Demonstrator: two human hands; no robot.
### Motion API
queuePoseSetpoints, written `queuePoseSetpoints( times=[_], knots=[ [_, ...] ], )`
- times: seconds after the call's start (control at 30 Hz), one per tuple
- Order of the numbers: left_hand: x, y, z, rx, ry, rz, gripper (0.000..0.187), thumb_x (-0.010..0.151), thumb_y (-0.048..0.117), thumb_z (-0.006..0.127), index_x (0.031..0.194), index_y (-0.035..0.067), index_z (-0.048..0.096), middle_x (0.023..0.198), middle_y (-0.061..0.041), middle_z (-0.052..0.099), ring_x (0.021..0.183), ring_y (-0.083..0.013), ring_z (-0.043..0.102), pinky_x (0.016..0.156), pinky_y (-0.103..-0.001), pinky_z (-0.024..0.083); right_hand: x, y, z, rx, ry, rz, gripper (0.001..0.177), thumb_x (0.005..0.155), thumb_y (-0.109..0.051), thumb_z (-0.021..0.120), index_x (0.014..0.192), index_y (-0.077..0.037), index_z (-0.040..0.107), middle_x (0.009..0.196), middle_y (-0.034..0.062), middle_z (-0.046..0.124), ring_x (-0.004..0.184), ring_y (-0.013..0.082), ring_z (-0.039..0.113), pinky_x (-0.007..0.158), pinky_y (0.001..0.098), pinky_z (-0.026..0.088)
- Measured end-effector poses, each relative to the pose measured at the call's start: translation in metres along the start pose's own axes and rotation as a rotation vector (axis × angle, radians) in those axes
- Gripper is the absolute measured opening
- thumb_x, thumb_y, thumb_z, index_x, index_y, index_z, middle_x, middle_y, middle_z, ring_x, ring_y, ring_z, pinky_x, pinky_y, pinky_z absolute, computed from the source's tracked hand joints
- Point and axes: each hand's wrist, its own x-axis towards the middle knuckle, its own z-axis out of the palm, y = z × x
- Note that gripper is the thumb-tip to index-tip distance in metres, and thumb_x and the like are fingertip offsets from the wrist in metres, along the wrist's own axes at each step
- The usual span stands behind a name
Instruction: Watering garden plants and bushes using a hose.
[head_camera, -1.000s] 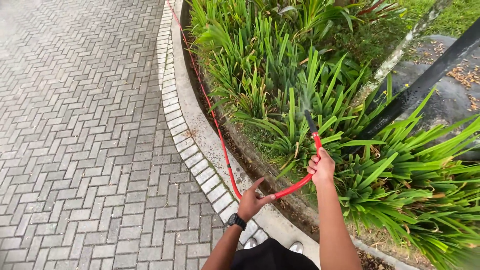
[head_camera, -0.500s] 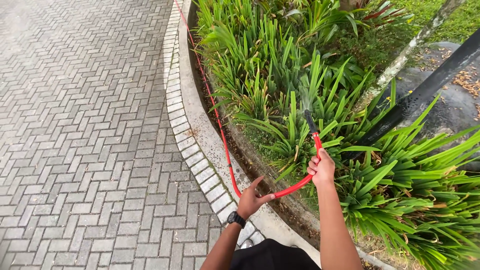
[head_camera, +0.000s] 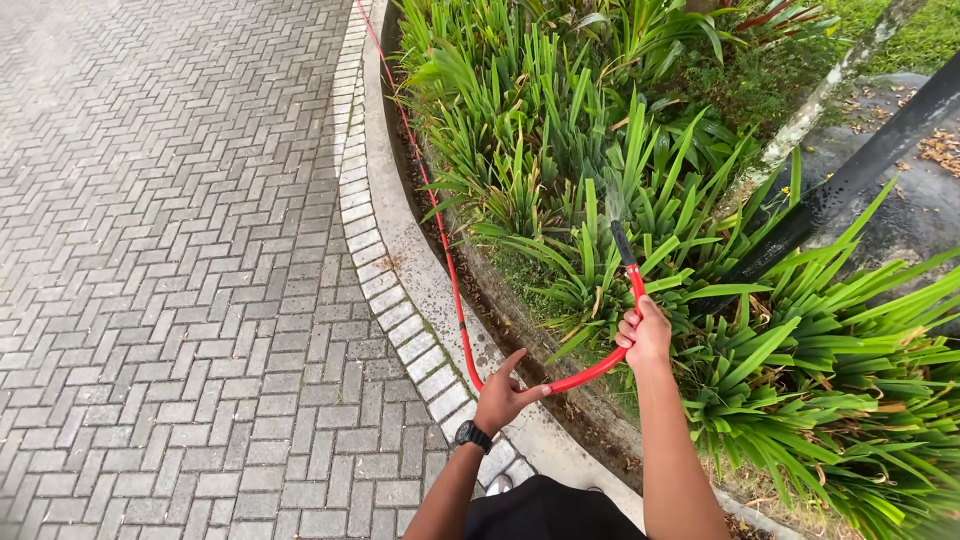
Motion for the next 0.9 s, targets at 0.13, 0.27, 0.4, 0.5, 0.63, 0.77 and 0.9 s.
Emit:
queuePoseSetpoints(
  times=[0.13,0.27,0.4,0.5,0.63,0.77,0.9],
  knots=[
    [0.002,0.0,0.002,0.028,-0.019,0.013,0.107,0.069,0.06,0.086,0.152,0.006,0.046,0.057,-0.01,0.067,0.051,-0.019,0.068,0.049,-0.032,0.05,-0.001,-0.002,-0.006,-0.001,0.007,0.013,0.03,0.108,-0.029,0.045,0.127,-0.013,0.062,0.064,-0.0054,0.039,0.046,0.0057,0.03,0.04,0.0244,0.025],
    [0.004,0.001,0.004,0.012,-0.021,0.037,0.106,0.07,0.06,0.085,0.152,0.006,0.046,0.059,-0.01,0.069,0.053,-0.0184,0.069,0.05,-0.032,0.051,0.001,-0.003,-0.012,0.02,0.038,0.01,0.03,0.109,-0.03,0.046,0.128,-0.012,0.061,0.065,-0.0052,0.039,0.047,0.0063,0.03,0.041,0.0248,0.025],
    [0.008,-0.003,0.01,0.001,-0.034,0.043,0.106,0.071,0.061,0.085,0.152,0.006,0.046,0.059,-0.01,0.07,0.054,-0.0181,0.071,0.051,-0.032,0.051,-0.002,-0.007,-0.015,0.023,0.067,0.0,0.029,0.108,-0.03,0.045,0.126,-0.014,0.061,0.065,-0.0052,0.038,0.047,0.0065,0.03,0.041,0.0249,0.025],
    [0.009,0.006,0.005,0.009,-0.037,0.055,0.106,0.071,0.062,0.084,0.153,0.007,0.045,0.058,-0.01,0.069,0.053,-0.0193,0.07,0.052,-0.032,0.051,0.002,-0.005,-0.023,0.034,0.08,-0.002,0.028,0.108,-0.03,0.046,0.125,-0.014,0.061,0.066,-0.0055,0.039,0.048,0.0063,0.03,0.042,0.025,0.024],
    [0.015,-0.003,0.014,0.052,-0.036,0.039,0.108,0.069,0.062,0.085,0.153,0.006,0.047,0.058,-0.013,0.067,0.052,-0.0218,0.068,0.051,-0.034,0.049,0.005,-0.005,-0.028,0.035,0.075,-0.008,0.028,0.108,-0.031,0.046,0.125,-0.014,0.062,0.066,-0.0055,0.038,0.047,0.0065,0.03,0.042,0.0253,0.024],
    [0.034,-0.037,0.027,0.132,-0.092,0.205,0.096,0.081,0.066,0.075,0.153,0.009,0.045,0.067,-0.011,0.072,0.058,-0.0223,0.07,0.056,-0.037,0.056,0.011,-0.004,-0.028,0.038,0.149,-0.021,0.025,0.108,-0.031,0.046,0.121,-0.015,0.061,0.065,-0.0052,0.038,0.047,0.0074,0.029,0.042,0.0264,0.024],
    [0.07,-0.064,0.022,0.723,-0.571,0.353,0.083,0.1,0.068,0.038,0.163,0.016,0.026,0.071,-0.016,0.072,0.062,-0.0288,0.07,0.062,-0.044,0.058,0.008,0.006,-0.029,0.023,0.164,-0.017,0.023,0.108,-0.032,0.045,0.117,-0.017,0.059,0.065,-0.0044,0.039,0.046,0.0088,0.03,0.041,0.0277,0.025]
  ],
)
